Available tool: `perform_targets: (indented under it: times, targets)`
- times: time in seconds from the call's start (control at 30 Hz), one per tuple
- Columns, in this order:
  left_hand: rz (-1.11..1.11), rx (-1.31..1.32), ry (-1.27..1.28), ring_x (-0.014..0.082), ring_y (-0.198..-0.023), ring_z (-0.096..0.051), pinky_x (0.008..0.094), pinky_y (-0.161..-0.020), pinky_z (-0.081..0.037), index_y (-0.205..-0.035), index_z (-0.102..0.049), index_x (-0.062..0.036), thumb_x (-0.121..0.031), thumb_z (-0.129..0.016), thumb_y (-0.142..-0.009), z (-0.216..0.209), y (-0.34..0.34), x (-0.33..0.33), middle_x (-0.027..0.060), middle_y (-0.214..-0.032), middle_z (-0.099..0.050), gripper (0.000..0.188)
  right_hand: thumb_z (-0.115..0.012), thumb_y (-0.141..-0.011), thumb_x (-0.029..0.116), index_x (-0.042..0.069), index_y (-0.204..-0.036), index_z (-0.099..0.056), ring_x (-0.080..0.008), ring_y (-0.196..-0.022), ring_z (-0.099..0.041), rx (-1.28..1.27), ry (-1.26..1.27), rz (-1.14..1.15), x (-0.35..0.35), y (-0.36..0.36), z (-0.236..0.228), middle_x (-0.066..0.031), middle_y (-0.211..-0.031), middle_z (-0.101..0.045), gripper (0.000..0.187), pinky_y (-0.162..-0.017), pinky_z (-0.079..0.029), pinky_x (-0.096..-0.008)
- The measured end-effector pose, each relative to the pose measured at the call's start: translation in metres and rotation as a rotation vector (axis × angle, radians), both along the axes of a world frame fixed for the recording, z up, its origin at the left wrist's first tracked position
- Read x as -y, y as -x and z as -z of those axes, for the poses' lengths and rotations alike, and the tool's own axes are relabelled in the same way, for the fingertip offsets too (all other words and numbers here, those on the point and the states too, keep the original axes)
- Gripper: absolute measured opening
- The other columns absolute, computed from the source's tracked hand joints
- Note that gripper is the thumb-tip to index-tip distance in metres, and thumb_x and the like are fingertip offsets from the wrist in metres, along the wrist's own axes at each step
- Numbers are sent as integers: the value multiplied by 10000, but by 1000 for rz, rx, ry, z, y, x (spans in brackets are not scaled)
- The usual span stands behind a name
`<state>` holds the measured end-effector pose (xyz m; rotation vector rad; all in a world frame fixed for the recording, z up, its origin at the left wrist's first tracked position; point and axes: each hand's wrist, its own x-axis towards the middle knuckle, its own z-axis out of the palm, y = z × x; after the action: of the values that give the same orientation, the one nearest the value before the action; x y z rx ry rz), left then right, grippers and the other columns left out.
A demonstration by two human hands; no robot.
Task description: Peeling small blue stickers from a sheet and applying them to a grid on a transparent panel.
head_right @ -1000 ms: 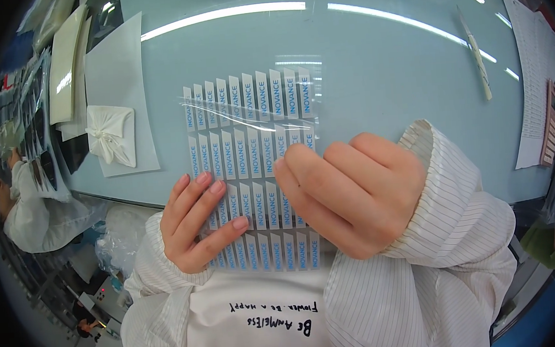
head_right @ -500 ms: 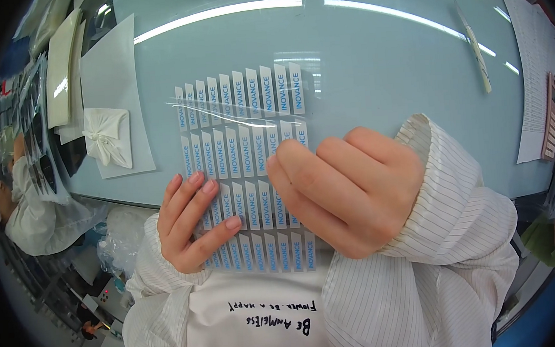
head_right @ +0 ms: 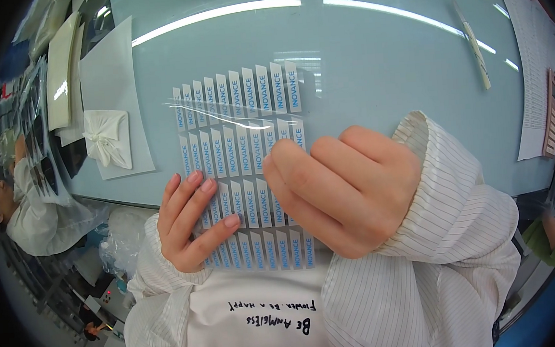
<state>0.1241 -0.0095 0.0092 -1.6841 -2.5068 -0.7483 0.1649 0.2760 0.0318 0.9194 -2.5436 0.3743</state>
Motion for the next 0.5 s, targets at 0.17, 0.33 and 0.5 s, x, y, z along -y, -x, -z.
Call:
perform_targets:
  times: [0.17, 0.33, 0.5]
  targets:
    - [-12, -8, -29, 357, -1185, -607, 517, -1067, -415, -1062, -708, -214, -141, -763, -750, 2, -1, 0, 176, -1222, -650, 325, -704, -639, 59, -20, -903, -684, -118, -645, -558, 13, -1, -2, 1, 0, -2, -104, -913, -644, 276, -512, -361, -231]
    - [-12, -13, -35, 357, -1182, -608, 517, -1068, -414, -1062, -708, -216, -141, -767, -747, 4, -1, 0, 175, -1217, -653, 330, -704, -643, 57, -19, -906, -686, -116, -644, -558, 7, -2, 4, 1, 0, 0, -102, -914, -645, 274, -512, -362, -230]
    - [-24, 13, -40, 303, -1230, -586, 498, -1101, -375, -1219, -669, -243, -142, -664, -907, 5, -2, 1, 135, -1278, -637, 328, -702, -639, 56, -20, -911, -689, -118, -646, -562, 7, 2, -2, 1, -1, 0, -103, -915, -648, 282, -513, -367, -229]
